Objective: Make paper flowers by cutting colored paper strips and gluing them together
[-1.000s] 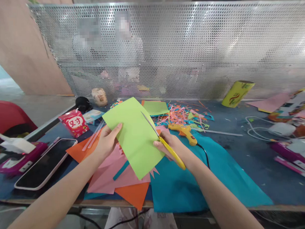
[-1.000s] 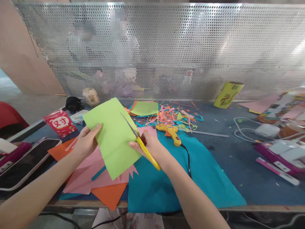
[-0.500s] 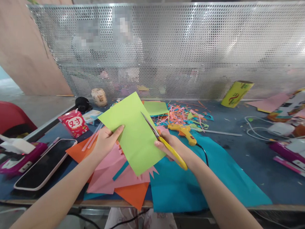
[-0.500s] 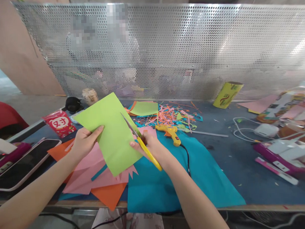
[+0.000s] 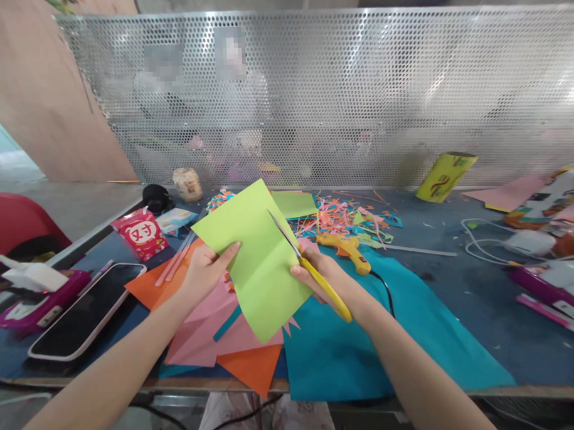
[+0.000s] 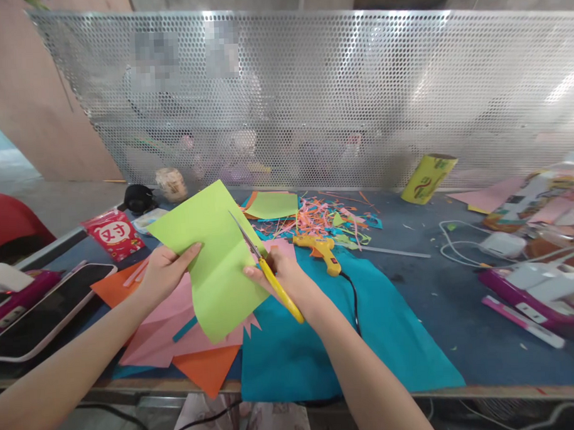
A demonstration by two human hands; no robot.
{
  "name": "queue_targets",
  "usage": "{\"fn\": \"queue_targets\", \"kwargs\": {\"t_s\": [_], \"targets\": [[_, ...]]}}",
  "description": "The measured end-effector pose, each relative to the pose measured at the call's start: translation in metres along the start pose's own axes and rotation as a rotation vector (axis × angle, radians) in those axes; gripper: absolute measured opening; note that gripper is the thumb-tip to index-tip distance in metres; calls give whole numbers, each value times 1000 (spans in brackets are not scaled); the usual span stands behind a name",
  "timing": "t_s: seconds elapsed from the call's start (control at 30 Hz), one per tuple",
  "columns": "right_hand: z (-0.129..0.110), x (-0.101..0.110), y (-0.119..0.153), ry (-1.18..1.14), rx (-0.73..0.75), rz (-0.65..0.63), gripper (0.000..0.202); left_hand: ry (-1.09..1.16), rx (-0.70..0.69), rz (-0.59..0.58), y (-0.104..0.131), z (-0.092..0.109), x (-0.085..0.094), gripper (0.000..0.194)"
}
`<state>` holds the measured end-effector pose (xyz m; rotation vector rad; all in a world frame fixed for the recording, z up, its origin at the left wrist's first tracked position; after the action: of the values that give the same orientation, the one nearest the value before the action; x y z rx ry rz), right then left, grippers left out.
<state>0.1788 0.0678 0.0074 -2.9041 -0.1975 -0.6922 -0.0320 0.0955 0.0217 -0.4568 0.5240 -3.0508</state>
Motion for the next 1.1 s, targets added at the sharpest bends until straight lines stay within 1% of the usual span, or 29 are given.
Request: {"fn": "queue_targets", "kwargs": {"t_s": [0.2,0.3,0.37,0.5,0.67,0.77,0.93,1.0,1.1], "targets": [[9,-3,-5,131,1,-62,49,70,8,-45,-1,-7,-3,36],[7,-2,-8,170,40,-43,51,117,7,-86,0,-8,-8,34],[5,-2,-8,161,53,-28,52,149,-1,-111,1,-7,-11,32],[0,-4,-7,103,64,-44,51,145,-6,-121,2,-4,-13,33],[5,-1,-6,93,-1,3,46,137,0,-123,2,-2,-13,34],[4,-2,-6,79,10,13,46,127,-11,-138,2,1,-14,36],[0,-4,-6,27,33,0,49,101,12,-214,5,1,-21,42],[-2,-4,-5,16,31,-7,48,109,9,-219,5,1,-21,42],[-2,-6,-4,13,-18,-32,47,111,10,-211,5,1,-20,42]]}}
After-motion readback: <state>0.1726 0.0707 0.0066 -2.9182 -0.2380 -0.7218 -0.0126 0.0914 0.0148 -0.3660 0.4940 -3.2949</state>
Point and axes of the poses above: each hand's wrist, its own y-axis away from the middle knuckle, its own x-axis out of the back of the hand, z = x × y, the point moved 8 cm from there along -y, towards the middle knuckle, and after that the axes turned 2 degrees about -z, right-handed, at the moved point
